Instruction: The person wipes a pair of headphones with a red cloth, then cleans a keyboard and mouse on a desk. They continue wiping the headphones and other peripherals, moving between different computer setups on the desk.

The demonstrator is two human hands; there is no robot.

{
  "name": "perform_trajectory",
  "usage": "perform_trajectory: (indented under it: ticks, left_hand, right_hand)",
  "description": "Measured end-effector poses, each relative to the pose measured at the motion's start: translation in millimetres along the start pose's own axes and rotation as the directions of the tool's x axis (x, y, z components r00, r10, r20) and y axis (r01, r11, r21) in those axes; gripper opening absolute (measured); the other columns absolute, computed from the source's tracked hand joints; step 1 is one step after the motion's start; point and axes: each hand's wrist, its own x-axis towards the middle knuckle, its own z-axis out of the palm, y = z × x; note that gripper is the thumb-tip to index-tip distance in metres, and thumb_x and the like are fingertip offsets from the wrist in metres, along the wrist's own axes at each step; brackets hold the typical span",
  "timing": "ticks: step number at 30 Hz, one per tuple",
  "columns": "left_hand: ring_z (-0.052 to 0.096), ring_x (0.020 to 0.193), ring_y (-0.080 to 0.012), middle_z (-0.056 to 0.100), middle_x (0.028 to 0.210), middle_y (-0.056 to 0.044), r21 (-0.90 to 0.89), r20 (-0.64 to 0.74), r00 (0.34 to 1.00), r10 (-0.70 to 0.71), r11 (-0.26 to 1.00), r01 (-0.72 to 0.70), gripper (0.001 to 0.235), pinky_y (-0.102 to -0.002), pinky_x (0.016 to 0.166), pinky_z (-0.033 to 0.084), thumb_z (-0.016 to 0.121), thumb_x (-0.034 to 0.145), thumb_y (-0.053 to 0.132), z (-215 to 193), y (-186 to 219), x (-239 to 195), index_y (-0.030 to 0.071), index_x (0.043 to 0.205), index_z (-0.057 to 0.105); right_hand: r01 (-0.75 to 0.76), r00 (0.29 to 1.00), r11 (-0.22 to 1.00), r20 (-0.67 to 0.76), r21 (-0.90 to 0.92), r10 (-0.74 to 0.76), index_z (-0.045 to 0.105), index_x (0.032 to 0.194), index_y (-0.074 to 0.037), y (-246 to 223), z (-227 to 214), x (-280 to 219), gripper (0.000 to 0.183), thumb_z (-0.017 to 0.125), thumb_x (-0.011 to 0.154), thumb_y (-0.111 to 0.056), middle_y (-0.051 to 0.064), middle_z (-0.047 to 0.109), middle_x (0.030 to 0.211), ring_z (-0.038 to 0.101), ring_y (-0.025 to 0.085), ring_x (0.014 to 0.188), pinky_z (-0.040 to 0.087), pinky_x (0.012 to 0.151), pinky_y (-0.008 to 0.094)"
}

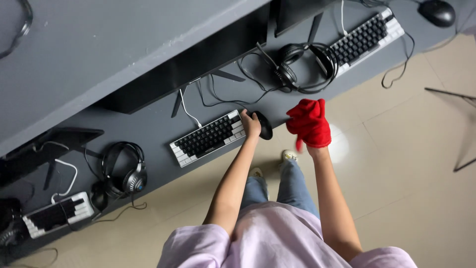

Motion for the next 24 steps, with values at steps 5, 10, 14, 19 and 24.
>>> perform_trajectory:
  ticks: [5, 10, 14, 19, 24]
  left_hand:
    - [0.053, 0.126, -0.0421, 0.053, 0.135, -0.027, 0.300, -0.163, 0.971, 0.176, 0.946, -0.121, 0.053, -0.045, 0.107, 0.044, 0.062, 0.099, 0.018, 10, 30, 6, -0.004, 0.143, 0.042]
    - [0.052, 0.122, -0.0420, 0.053, 0.126, -0.025, 0.446, -0.302, 0.900, 0.313, 0.881, -0.156, 0.056, -0.046, 0.107, 0.043, 0.065, 0.095, 0.012, 20, 56, 3, -0.005, 0.143, 0.040]
    - [0.048, 0.117, -0.0435, 0.050, 0.128, -0.024, 0.474, -0.370, 0.881, 0.296, 0.875, -0.096, 0.057, -0.048, 0.102, 0.042, 0.062, 0.092, 0.004, 27, 56, 17, 0.000, 0.145, 0.043]
    - [0.048, 0.123, -0.0394, 0.050, 0.138, -0.020, 0.547, -0.429, 0.813, 0.393, 0.830, -0.112, 0.046, -0.045, 0.106, 0.042, 0.055, 0.095, -0.001, 25, 59, 15, 0.004, 0.140, 0.049]
    - [0.066, 0.099, -0.0447, 0.065, 0.107, -0.024, 0.374, -0.321, 0.938, 0.133, 0.928, -0.004, 0.042, -0.049, 0.086, 0.053, 0.061, 0.099, 0.012, 35, 40, 35, 0.002, 0.138, 0.049]
  right_hand:
    - [0.077, 0.991, 0.991, 0.099, 0.111, -0.088, 0.067, 0.110, -0.007, -27, -18, 25, 0.035, 0.067, 0.079, 0.009, 0.005, 0.062, 0.132, 0.054, 0.021, 0.124, 0.048, 0.099, 0.027]
    - [-0.022, 0.955, 1.000, 0.295, -0.001, 0.021, 0.074, 0.098, -0.005, -48, -41, 46, 0.029, 0.068, 0.071, 0.004, 0.008, 0.060, 0.130, 0.053, 0.023, 0.113, 0.050, 0.085, 0.029]
    - [0.230, 0.871, 0.953, 0.478, -0.197, -0.111, 0.075, 0.095, -0.008, -59, -46, 69, 0.036, 0.085, 0.061, -0.010, 0.008, 0.063, 0.125, 0.055, 0.023, 0.112, 0.050, 0.085, 0.032]
    - [0.377, 0.741, 0.925, 0.615, -0.046, -0.271, 0.074, 0.101, -0.006, -22, -51, 82, 0.048, 0.095, 0.059, -0.013, 0.010, 0.063, 0.123, 0.057, 0.024, 0.106, 0.050, 0.090, 0.040]
    - [-0.612, 0.613, 0.741, 0.758, 0.277, 0.223, 0.053, 0.142, -0.004, -10, -56, 89, 0.056, 0.070, 0.091, -0.020, 0.010, 0.069, 0.115, 0.069, 0.020, 0.080, 0.055, 0.057, 0.026]
